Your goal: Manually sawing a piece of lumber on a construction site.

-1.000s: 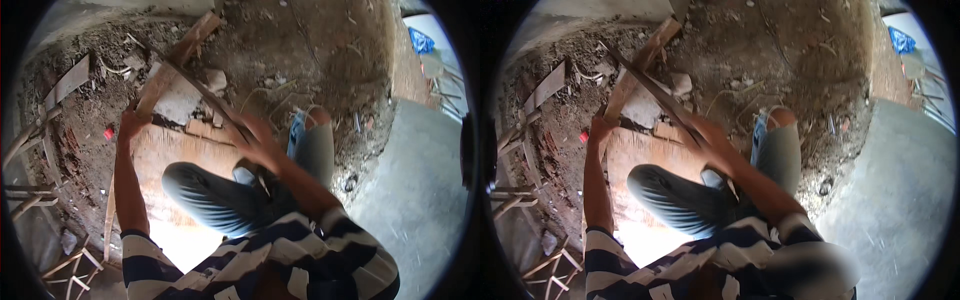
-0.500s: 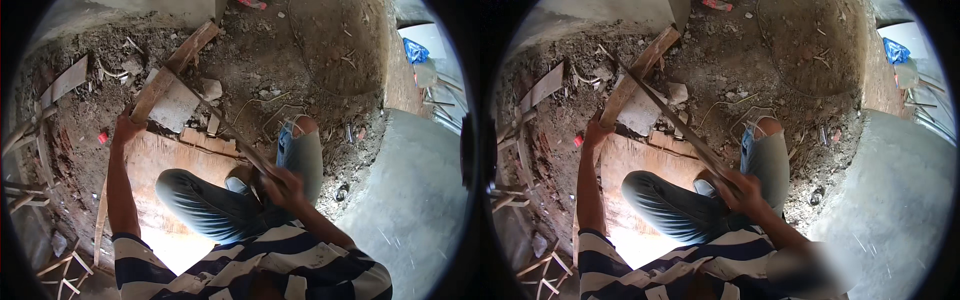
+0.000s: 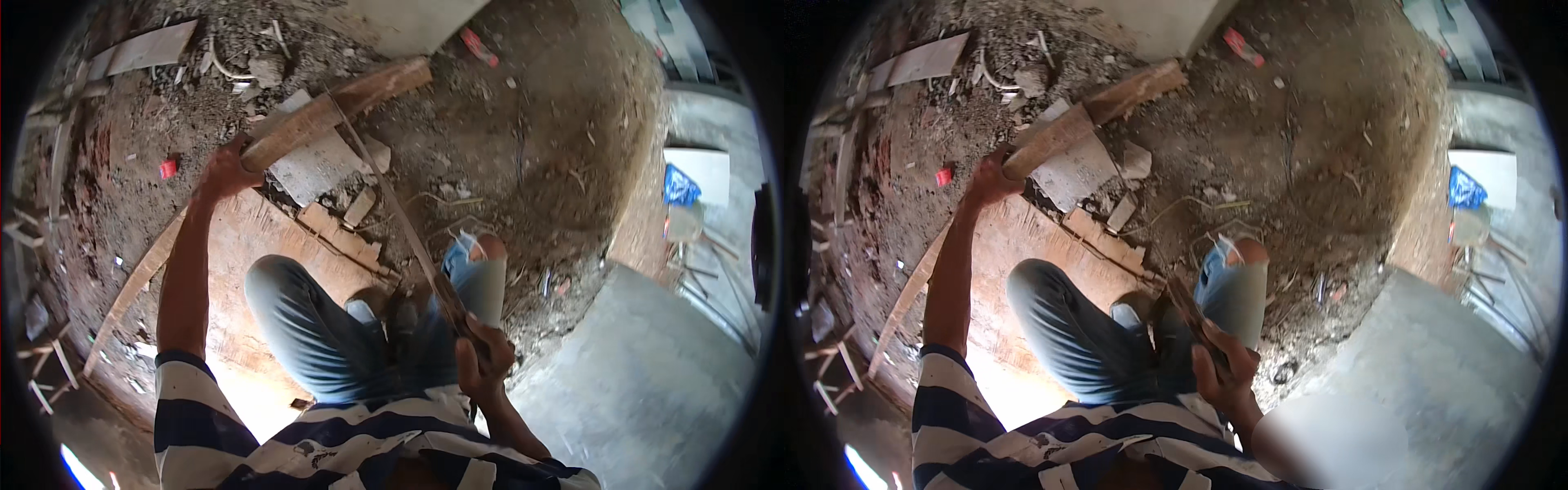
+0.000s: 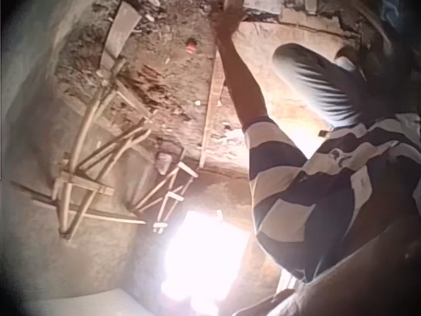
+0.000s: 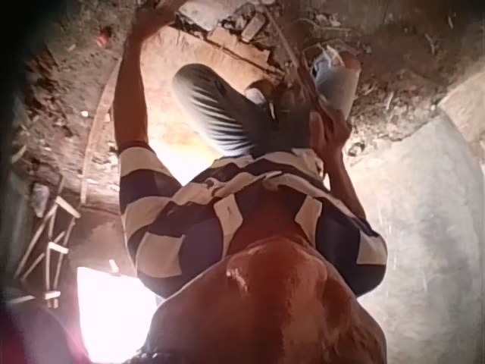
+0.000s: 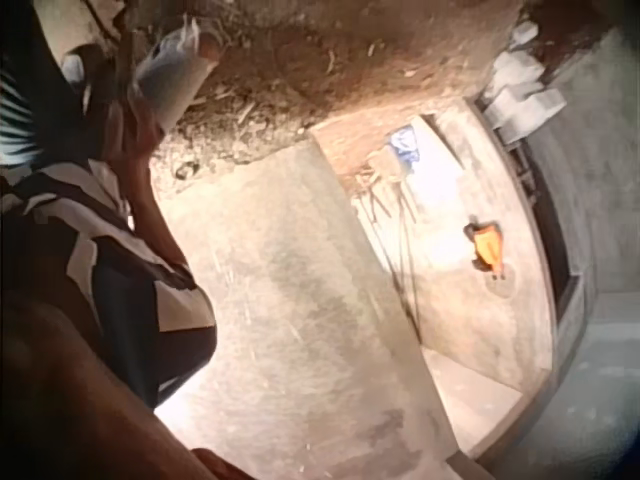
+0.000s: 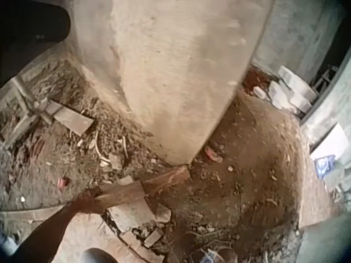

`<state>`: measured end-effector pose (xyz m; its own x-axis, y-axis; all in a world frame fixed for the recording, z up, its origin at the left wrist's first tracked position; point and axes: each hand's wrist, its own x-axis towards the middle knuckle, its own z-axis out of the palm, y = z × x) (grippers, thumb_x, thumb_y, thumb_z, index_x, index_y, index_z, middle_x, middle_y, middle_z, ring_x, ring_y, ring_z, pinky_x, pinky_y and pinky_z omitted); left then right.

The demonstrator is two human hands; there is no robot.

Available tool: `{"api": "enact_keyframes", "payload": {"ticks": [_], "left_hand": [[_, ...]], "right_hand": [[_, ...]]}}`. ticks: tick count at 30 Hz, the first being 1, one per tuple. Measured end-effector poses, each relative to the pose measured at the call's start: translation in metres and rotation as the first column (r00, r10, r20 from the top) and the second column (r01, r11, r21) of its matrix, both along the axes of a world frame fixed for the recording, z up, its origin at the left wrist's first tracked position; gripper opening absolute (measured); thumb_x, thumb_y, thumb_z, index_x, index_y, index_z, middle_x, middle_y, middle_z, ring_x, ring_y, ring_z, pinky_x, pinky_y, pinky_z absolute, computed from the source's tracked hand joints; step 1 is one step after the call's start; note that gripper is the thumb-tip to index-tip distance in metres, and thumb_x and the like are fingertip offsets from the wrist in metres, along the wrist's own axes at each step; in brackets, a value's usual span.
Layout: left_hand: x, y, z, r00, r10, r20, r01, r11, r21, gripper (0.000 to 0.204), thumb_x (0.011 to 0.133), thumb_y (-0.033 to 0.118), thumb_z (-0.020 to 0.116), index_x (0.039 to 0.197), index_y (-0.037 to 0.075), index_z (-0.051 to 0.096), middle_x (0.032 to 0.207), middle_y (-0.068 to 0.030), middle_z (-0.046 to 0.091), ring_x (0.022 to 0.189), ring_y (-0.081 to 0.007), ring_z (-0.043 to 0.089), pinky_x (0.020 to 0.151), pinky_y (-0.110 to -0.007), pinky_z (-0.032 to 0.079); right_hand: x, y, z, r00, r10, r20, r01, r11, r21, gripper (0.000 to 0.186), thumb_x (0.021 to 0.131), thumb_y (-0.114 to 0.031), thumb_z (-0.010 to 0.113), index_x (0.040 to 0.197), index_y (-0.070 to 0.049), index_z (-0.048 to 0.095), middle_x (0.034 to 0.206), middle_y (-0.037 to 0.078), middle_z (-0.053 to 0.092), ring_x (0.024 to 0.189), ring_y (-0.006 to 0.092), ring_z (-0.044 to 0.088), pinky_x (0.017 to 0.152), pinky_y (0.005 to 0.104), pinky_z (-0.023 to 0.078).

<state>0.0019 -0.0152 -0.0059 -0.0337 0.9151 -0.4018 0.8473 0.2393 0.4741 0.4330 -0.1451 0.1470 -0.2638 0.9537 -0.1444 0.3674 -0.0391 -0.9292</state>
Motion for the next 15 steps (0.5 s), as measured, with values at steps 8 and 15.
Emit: {"api": "enact_keyframes", "payload": {"ticks": [8, 15], "left_hand": [[-0.012, -0.012, -0.045, 0.999, -0.051, 0.011, 0.05, 0.995, 0.085, 0.073, 0.06, 0.027, 0.082, 0.125, 0.007, 0.055, 0.105, -0.0213, 0.067, 0.096, -0.0344, 0.067, 0.086, -0.044, 0.055], [0.007, -0.006, 0.012, 0.992, 0.087, -0.092, -0.093, 0.993, -0.068, 0.079, 0.055, 0.022, 0.079, 0.128, 0.005, 0.055, 0.105, -0.022, 0.068, 0.095, -0.0346, 0.067, 0.089, -0.042, 0.054]], "right_hand": [[-0.065, 0.056, -0.06, 0.984, -0.086, 0.154, 0.069, 0.991, 0.111, 0.03, 0.093, -0.019, 0.062, 0.114, 0.002, 0.063, 0.107, 0.017, 0.066, 0.088, 0.0232, 0.064, 0.078, 0.0343, 0.05], [-0.026, 0.044, -0.058, 0.818, 0.233, 0.527, -0.276, 0.961, 0.003, 0.045, 0.096, -0.017, 0.057, 0.138, -0.001, 0.052, 0.115, 0.015, 0.065, 0.093, 0.0203, 0.061, 0.082, 0.0333, 0.048]]}}
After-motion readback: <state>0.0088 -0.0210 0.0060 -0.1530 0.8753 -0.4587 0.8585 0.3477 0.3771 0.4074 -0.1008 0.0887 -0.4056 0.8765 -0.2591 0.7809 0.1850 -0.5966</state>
